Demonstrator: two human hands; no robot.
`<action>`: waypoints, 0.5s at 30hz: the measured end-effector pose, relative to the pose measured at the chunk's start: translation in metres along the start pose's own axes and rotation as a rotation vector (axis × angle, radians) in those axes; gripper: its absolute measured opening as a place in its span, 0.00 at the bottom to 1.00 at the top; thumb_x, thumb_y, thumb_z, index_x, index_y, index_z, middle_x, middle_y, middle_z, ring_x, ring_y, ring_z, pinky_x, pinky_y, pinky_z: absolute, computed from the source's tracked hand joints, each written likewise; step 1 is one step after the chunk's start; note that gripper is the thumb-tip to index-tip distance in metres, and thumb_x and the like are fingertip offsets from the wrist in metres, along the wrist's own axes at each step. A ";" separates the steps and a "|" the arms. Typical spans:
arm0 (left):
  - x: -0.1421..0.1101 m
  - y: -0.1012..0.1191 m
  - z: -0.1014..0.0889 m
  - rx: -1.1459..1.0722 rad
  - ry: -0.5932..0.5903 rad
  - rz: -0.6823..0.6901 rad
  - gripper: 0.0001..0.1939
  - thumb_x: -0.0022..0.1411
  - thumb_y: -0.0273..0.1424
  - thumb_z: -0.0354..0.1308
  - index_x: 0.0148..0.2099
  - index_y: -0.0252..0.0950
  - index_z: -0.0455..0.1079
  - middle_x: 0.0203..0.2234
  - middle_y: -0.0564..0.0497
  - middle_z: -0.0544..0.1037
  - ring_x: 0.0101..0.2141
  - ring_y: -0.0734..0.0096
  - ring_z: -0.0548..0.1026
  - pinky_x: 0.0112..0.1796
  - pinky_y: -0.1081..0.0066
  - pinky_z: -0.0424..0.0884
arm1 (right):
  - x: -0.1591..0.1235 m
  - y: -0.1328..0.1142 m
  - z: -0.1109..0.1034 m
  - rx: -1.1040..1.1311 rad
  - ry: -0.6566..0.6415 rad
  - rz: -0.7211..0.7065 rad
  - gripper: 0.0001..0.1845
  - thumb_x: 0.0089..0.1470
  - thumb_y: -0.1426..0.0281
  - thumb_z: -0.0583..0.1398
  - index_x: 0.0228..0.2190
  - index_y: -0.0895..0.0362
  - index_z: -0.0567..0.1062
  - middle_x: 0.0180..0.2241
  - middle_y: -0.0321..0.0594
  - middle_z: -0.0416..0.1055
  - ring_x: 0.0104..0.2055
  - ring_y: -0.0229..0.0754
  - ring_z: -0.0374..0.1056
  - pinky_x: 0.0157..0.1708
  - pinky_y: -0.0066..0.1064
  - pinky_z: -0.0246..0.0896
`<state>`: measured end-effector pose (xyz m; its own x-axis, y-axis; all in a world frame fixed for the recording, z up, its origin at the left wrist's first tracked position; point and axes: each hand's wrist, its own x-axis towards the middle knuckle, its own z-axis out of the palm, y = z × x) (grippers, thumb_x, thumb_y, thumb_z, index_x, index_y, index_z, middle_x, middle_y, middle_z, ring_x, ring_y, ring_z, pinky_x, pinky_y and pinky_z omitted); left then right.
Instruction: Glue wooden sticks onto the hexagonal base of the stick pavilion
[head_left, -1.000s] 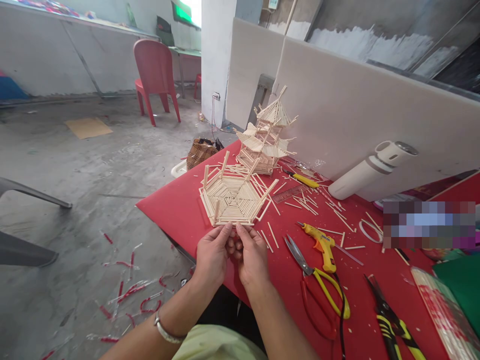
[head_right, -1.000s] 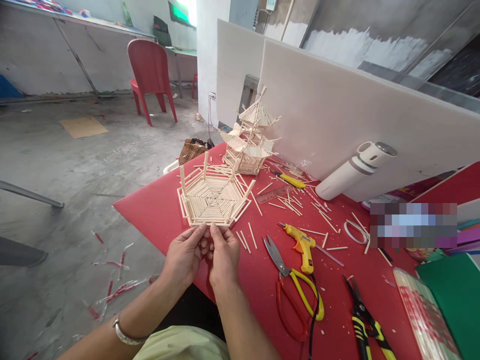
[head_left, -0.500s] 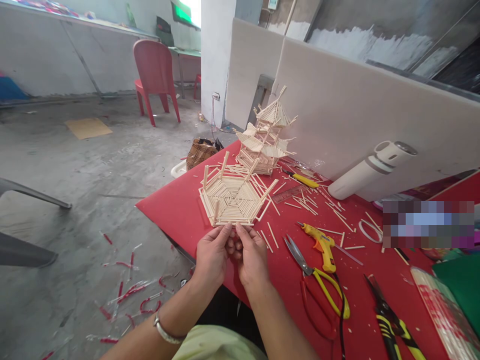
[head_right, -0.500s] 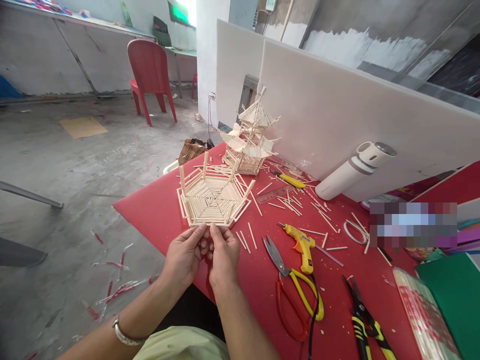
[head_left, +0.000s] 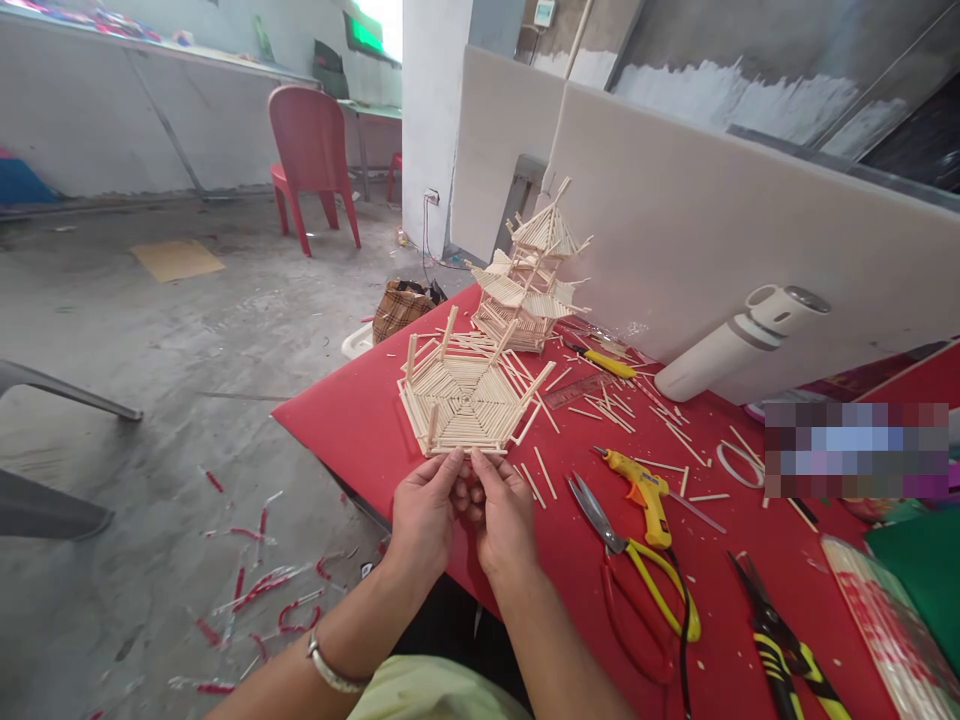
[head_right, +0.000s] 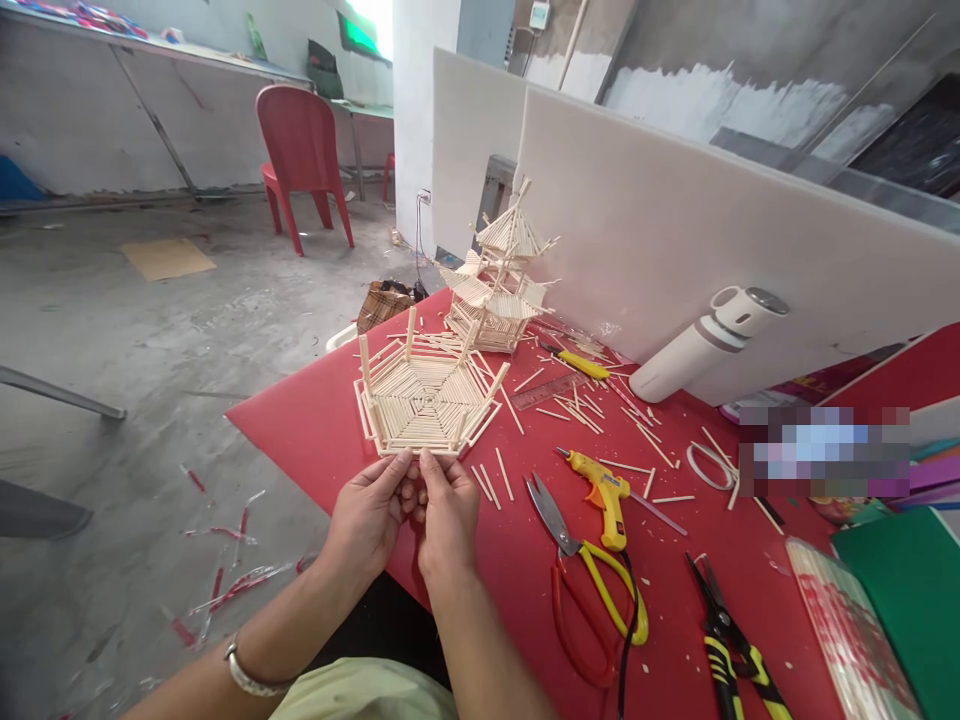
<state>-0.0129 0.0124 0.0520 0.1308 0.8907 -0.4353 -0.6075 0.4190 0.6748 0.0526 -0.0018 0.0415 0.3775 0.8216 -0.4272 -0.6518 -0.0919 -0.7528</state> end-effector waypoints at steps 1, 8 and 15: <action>0.000 0.000 0.000 0.000 -0.001 -0.002 0.19 0.41 0.40 0.74 0.24 0.31 0.73 0.13 0.55 0.69 0.15 0.77 0.65 0.15 0.75 0.65 | 0.000 0.000 0.000 -0.002 0.000 0.005 0.18 0.41 0.60 0.72 0.27 0.58 0.73 0.17 0.28 0.66 0.16 0.27 0.55 0.13 0.19 0.46; 0.000 0.001 0.000 0.009 0.001 -0.010 0.20 0.41 0.41 0.74 0.24 0.31 0.73 0.13 0.56 0.69 0.15 0.77 0.66 0.15 0.76 0.65 | -0.001 -0.002 0.002 -0.017 0.014 0.011 0.21 0.38 0.59 0.73 0.26 0.58 0.73 0.16 0.28 0.65 0.15 0.27 0.54 0.13 0.19 0.44; 0.002 -0.001 -0.003 0.006 -0.006 -0.002 0.20 0.41 0.41 0.74 0.25 0.32 0.72 0.14 0.55 0.69 0.15 0.76 0.66 0.15 0.75 0.64 | 0.002 0.004 0.000 -0.009 0.001 0.007 0.20 0.40 0.57 0.72 0.25 0.58 0.72 0.15 0.28 0.64 0.15 0.28 0.54 0.13 0.19 0.43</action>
<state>-0.0143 0.0128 0.0485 0.1370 0.8908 -0.4333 -0.6021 0.4222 0.6776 0.0511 -0.0004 0.0373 0.3740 0.8201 -0.4331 -0.6487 -0.1024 -0.7541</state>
